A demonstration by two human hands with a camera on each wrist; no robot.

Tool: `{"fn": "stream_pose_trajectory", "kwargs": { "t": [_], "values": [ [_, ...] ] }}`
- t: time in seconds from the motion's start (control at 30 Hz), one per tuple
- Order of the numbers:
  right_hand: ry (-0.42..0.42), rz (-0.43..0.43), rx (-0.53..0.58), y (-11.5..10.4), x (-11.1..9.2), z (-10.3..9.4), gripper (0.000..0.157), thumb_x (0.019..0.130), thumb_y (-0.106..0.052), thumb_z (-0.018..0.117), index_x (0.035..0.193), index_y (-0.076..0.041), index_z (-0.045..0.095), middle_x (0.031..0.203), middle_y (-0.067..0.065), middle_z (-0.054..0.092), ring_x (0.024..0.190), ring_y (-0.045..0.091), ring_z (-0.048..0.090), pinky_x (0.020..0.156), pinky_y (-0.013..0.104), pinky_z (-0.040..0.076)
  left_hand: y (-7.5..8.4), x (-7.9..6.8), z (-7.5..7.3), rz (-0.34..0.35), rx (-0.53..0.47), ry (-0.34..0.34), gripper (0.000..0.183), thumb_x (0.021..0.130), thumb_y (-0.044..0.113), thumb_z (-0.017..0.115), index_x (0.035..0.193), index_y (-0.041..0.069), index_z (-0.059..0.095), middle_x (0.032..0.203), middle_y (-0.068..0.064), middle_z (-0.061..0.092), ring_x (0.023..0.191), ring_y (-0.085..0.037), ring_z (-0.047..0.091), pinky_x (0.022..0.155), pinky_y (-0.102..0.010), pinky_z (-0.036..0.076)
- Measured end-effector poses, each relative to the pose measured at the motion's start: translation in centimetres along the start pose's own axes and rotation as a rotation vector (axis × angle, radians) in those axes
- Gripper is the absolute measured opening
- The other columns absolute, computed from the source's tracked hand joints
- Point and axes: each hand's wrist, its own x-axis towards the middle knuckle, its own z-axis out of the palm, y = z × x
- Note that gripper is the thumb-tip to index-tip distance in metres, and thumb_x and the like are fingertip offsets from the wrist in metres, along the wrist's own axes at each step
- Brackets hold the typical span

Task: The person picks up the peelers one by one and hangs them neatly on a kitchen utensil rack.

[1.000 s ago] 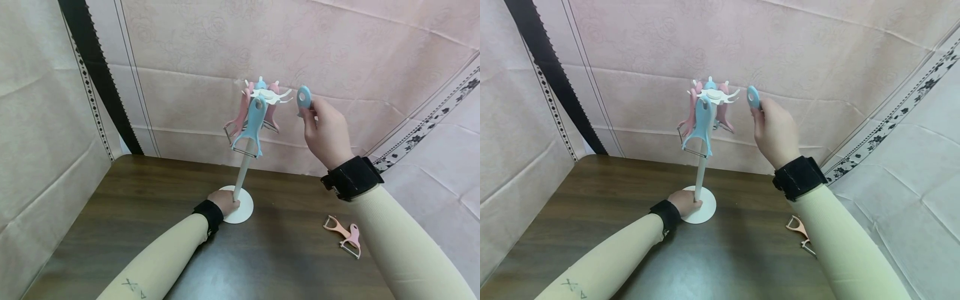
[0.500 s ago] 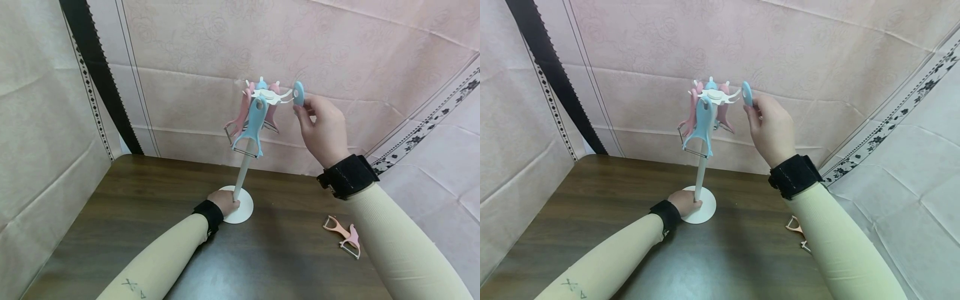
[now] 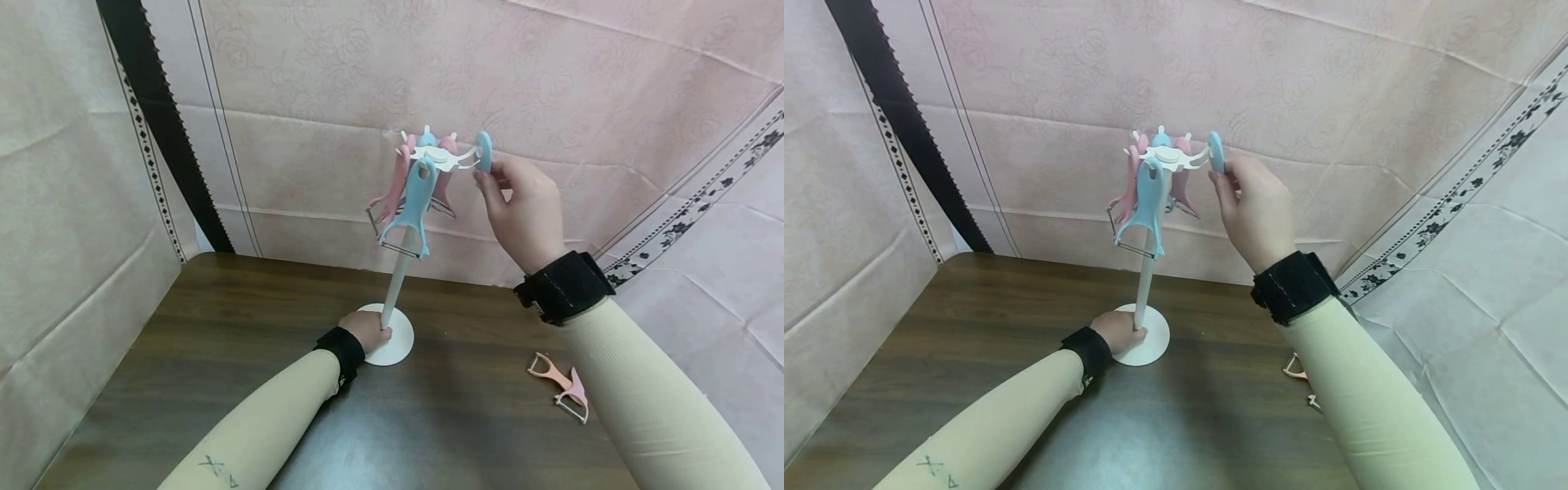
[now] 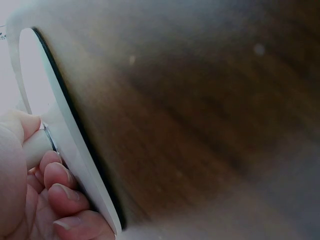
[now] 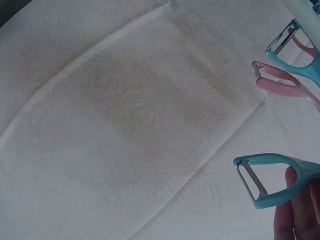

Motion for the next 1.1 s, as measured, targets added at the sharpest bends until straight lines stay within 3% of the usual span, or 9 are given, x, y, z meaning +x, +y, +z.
{"fn": "stream_pose_trajectory", "kwargs": {
  "t": [0.43, 1.1],
  "values": [
    [-0.018, 0.000, 0.010, -0.04, -0.28, 0.46, 0.020, 0.094, -0.020, 0.064, 0.099, -0.002, 0.069, 0.093, 0.009, 0.070, 0.084, 0.020, 0.067, 0.078, 0.037, 0.050, -0.07, 0.13, 0.26, -0.024, 0.010, 0.004, 0.024, 0.090, 0.037, 0.061, 0.091, 0.014, 0.070, 0.073, 0.003, 0.063, 0.068, -0.018, 0.057, 0.065, -0.038, 0.047],
    [-0.117, 0.028, -0.012, -0.79, -0.81, 0.88, 0.021, 0.093, -0.023, 0.065, 0.100, -0.003, 0.067, 0.093, 0.009, 0.069, 0.086, 0.020, 0.066, 0.081, 0.037, 0.051, 0.47, -0.63, -0.46, -0.012, 0.015, 0.017, 0.022, 0.090, 0.034, 0.061, 0.088, 0.013, 0.069, 0.073, 0.001, 0.064, 0.069, -0.019, 0.059, 0.066, -0.039, 0.048]
  ]
}}
